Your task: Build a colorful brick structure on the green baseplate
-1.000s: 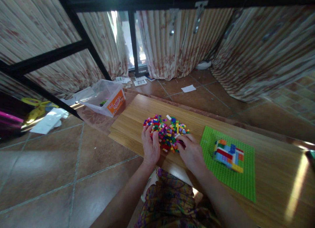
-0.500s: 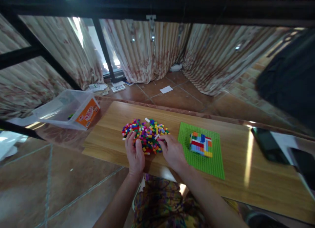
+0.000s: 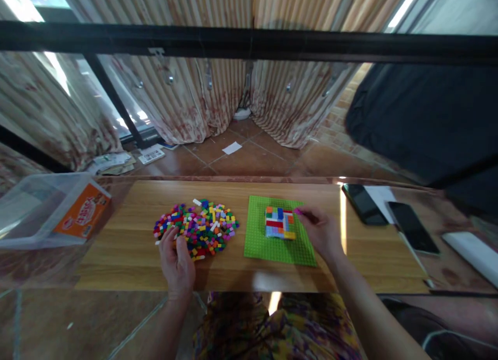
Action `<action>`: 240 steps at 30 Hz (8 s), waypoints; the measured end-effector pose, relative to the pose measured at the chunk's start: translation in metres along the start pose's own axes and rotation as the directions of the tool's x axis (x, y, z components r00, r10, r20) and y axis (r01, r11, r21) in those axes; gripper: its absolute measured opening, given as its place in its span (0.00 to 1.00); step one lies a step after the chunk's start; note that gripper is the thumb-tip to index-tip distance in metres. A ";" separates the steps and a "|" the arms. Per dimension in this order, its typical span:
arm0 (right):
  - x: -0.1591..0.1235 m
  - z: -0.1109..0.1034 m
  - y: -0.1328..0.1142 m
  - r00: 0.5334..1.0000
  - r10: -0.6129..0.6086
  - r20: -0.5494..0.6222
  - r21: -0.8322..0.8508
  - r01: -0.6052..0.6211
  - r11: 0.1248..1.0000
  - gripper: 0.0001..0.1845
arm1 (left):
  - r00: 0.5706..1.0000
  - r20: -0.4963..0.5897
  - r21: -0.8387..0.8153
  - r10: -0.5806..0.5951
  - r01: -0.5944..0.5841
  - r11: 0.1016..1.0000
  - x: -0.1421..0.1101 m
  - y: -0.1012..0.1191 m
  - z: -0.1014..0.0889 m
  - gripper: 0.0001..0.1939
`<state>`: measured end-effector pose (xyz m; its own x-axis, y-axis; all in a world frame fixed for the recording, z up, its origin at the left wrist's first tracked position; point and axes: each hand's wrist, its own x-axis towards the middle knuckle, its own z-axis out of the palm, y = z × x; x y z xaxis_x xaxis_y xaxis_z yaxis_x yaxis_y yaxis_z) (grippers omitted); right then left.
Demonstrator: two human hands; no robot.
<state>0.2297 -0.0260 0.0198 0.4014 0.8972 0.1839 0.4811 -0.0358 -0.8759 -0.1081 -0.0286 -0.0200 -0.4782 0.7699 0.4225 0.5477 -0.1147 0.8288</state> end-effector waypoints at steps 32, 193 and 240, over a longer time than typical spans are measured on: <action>0.024 0.007 -0.002 0.984 -0.091 0.151 -0.254 0.127 0.959 0.15 | 0.999 0.035 0.125 0.006 -0.011 0.992 0.004 0.004 0.001 0.17; -0.068 0.106 -0.111 0.740 -0.283 0.610 0.242 0.166 0.956 0.11 | 0.878 0.454 -0.388 -0.151 0.347 0.854 -0.029 0.049 -0.011 0.11; 0.024 0.019 0.012 0.986 0.137 0.098 -0.040 -0.134 0.990 0.17 | 0.980 0.193 0.119 -0.054 0.031 0.992 0.004 -0.005 -0.026 0.13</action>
<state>0.2301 0.0038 0.0049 0.3849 0.9228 0.0174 0.4543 -0.1730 -0.8739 -0.1309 -0.0414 -0.0133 -0.3655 0.8815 0.2989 0.6105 -0.0154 0.7919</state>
